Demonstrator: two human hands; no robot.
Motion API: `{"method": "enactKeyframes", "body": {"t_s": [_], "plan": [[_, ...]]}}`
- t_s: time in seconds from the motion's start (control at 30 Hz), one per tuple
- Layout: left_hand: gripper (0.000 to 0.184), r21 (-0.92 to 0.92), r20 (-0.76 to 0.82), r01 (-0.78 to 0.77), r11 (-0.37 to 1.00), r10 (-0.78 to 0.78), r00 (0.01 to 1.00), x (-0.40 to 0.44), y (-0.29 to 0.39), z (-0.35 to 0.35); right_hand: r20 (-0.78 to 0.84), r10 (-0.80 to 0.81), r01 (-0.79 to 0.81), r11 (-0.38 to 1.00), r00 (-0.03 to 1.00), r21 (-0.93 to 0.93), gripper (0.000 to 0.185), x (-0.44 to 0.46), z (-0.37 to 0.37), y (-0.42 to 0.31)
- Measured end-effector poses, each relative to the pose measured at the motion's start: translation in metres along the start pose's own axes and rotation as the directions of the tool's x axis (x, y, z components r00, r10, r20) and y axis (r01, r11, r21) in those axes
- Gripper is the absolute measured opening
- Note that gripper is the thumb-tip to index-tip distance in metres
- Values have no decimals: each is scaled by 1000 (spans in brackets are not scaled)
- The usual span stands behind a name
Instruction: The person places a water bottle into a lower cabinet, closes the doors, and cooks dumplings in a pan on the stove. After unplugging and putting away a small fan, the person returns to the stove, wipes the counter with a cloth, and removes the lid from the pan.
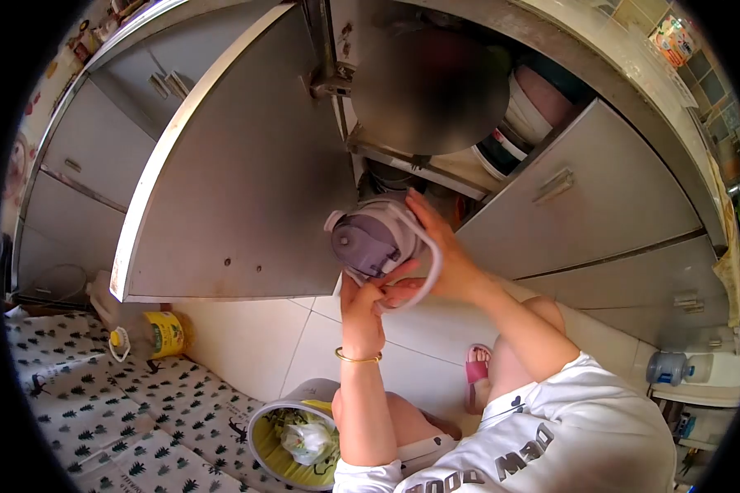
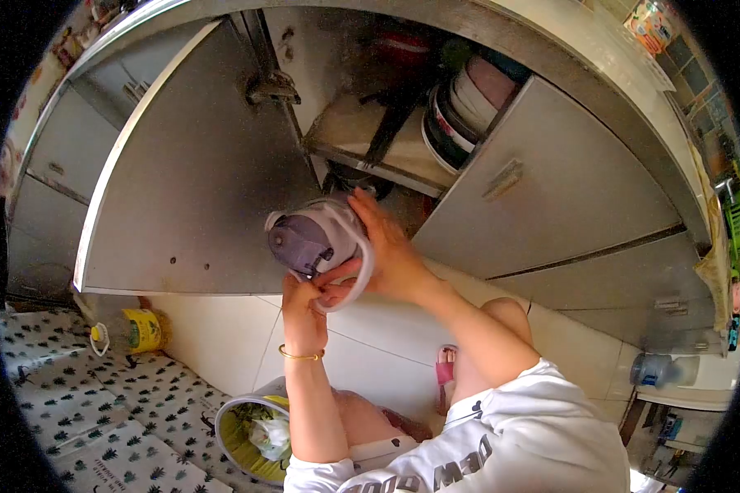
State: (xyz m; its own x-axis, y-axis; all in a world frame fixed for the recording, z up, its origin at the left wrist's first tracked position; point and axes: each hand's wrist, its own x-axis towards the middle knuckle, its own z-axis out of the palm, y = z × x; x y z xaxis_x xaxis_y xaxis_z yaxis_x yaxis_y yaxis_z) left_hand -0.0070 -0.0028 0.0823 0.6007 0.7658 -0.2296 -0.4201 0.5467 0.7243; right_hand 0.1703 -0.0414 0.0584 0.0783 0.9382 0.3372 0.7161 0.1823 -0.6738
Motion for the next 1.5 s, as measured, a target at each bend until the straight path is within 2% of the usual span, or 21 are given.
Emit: {"method": "enactKeyframes", "body": {"t_s": [0.03,0.13,0.17,0.2,0.27,0.37,0.4,0.47,0.53,0.57,0.67,0.7,0.83,0.93,1.03,1.13,1.17,1.27,1.37,1.43,1.5], "plan": [[62,13,-29,-18,1000,18,999,-4,4,12,-64,-1,0,1000,998,-11,121,3,-4,-5],[61,48,-65,-70,996,73,995,-8,21,50,-233,-160,161,987,959,-12,119,18,-25,-18],[60,56,-50,-86,995,89,995,-6,30,63,-235,-177,154,981,956,-116,118,23,-37,-26],[58,64,-37,-101,993,103,994,-1,36,72,-287,-141,136,990,948,-35,120,28,-38,-21],[45,269,75,-171,948,156,985,19,42,73,-362,-53,102,988,931,119,118,45,-43,-18],[42,315,149,-220,923,181,972,48,63,103,-442,105,32,956,891,292,109,70,-65,-32],[44,315,202,-269,910,213,956,65,62,104,-466,167,-10,947,869,321,105,77,-68,-28],[49,298,239,-308,903,242,940,94,58,105,-558,50,39,988,829,147,98,91,-67,0],[54,287,222,-287,914,227,948,116,55,103,-551,-46,7,997,834,-74,92,100,-64,27],[56,288,216,-286,914,229,949,127,52,101,-569,-17,-50,994,822,-102,90,103,-63,35],[61,296,217,-270,916,211,953,155,42,91,-553,154,-86,985,819,148,87,113,-59,44],[62,297,225,-261,919,198,954,161,42,88,-568,49,-39,999,822,30,85,116,-58,46],[66,197,178,-314,929,282,943,168,32,82,-578,66,-9,995,814,101,87,130,-52,59],[73,137,235,-309,941,272,933,177,29,81,-549,39,117,962,835,246,91,135,-57,68],[78,502,248,-493,710,427,869,194,20,80,-546,90,42,974,833,224,94,129,-57,67],[84,699,166,-441,563,472,866,190,15,78,-548,169,-6,958,819,286,93,123,-53,68],[85,664,173,-452,596,465,868,190,12,76,-543,202,-19,946,815,324,92,119,-47,69],[89,587,161,-454,670,453,877,195,-5,66,-557,94,-74,996,825,58,88,96,-32,71],[90,599,114,-440,669,473,874,198,-20,68,-567,106,-234,959,817,-157,76,60,-19,39],[91,653,105,-444,614,507,856,197,-28,75,-535,49,-154,976,843,-152,67,54,-21,41],[90,643,37,-392,658,485,874,196,-30,81,-492,-11,-59,990,871,-128,53,56,-24,54]]}}
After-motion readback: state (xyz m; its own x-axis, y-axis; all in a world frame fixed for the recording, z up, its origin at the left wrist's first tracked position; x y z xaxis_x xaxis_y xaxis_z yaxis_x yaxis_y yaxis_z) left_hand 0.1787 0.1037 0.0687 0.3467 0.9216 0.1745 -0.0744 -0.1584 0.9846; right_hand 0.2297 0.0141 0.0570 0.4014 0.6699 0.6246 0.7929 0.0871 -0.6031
